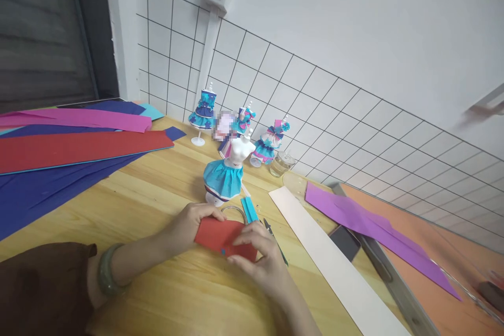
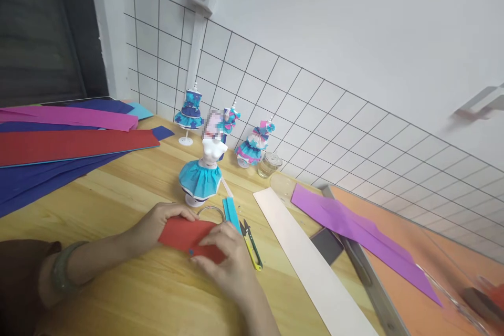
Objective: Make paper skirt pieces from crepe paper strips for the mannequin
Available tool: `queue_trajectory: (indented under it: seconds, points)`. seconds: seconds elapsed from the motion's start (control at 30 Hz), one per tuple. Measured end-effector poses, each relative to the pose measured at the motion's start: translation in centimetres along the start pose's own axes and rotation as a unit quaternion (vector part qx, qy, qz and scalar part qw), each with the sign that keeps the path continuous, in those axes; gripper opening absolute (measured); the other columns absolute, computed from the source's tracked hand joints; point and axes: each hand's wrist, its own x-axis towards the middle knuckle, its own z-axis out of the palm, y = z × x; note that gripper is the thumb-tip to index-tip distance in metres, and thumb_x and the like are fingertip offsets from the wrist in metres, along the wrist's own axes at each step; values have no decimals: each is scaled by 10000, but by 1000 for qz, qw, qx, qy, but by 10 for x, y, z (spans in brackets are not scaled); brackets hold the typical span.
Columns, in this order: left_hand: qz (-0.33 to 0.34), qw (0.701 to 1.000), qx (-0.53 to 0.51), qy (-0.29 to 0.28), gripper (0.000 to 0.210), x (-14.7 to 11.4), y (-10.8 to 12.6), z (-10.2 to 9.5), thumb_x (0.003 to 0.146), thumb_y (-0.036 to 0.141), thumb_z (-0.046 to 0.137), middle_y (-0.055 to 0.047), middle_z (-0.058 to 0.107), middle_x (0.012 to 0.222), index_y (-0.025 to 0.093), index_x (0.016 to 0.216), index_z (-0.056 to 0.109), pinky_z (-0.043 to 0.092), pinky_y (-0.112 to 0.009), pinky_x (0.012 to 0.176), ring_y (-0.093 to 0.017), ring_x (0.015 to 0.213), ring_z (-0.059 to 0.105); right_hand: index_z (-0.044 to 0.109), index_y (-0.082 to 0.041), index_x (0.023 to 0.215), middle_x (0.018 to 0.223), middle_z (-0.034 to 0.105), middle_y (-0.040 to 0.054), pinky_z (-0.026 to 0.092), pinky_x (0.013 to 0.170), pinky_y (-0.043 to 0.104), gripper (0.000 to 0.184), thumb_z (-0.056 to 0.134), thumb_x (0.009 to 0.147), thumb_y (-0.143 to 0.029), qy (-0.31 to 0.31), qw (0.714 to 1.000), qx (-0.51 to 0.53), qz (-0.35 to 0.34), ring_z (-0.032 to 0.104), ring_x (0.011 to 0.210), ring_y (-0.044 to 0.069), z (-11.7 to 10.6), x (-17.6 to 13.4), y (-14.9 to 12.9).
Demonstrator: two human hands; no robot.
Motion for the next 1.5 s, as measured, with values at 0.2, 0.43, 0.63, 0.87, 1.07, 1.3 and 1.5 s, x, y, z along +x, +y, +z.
queue_trajectory:
  seconds: [0.2, 0.43, 0.63, 0.87, 1.07, 1.3, 1.5]
  points:
    - [-70, 995, -73, 7, 195, 2, 1, 2, 666, 223, 623, -43, 676, 858, 147, 845, 621, 459, -262, 686, -201, 794, 621, 604, -204, 928, 829, 592, 57, 421, 676, 320, 162, 598, 805, -310, -24, 984, -159, -73, 509, 787, 186, 11, 1, 1]
    - [-101, 990, -97, 3, 188, 1, -3, 6, 662, 220, 614, -40, 666, 832, 140, 832, 609, 447, -257, 669, -192, 772, 610, 587, -199, 843, 799, 591, 54, 410, 689, 326, 89, 505, 849, -235, -50, 980, -174, -78, 506, 775, 179, 21, 3, -1]
    - [-99, 987, -123, 18, 160, 3, -4, 4, 673, 210, 601, -42, 657, 835, 137, 815, 592, 435, -256, 686, -180, 777, 594, 559, -204, 792, 779, 597, 44, 415, 711, 320, 87, 486, 830, -176, -38, 987, -134, -79, 511, 774, 168, 26, 3, -3]
    - [-93, 988, -123, 21, 149, 2, -5, 5, 665, 194, 591, -40, 657, 838, 141, 803, 594, 433, -258, 690, -185, 783, 595, 524, -213, 840, 803, 603, 36, 420, 691, 307, 52, 554, 798, -220, -6, 991, -125, -53, 521, 772, 172, 26, 2, 0]
    - [-100, 985, -136, 24, 145, 2, -7, 7, 663, 211, 596, -40, 664, 832, 144, 793, 599, 440, -259, 698, -188, 782, 602, 567, -213, 844, 801, 595, 43, 417, 706, 306, 85, 485, 834, -193, -23, 989, -125, -69, 523, 776, 167, 28, 1, -2]
    - [-118, 980, -155, 35, 114, 4, -6, 5, 679, 215, 586, -30, 661, 801, 148, 770, 589, 432, -252, 676, -176, 759, 598, 590, -215, 801, 757, 601, 30, 421, 691, 299, 85, 512, 818, -187, -30, 994, -72, -71, 535, 736, 153, 27, 1, -5]
    - [-127, 978, -164, 27, 141, 4, -1, 4, 663, 236, 613, -20, 648, 782, 157, 775, 580, 444, -241, 615, -157, 695, 604, 612, -209, 715, 680, 599, 24, 425, 596, 276, 138, 545, 816, -275, 111, 992, -50, 36, 535, 634, 143, 5, 1, 14]
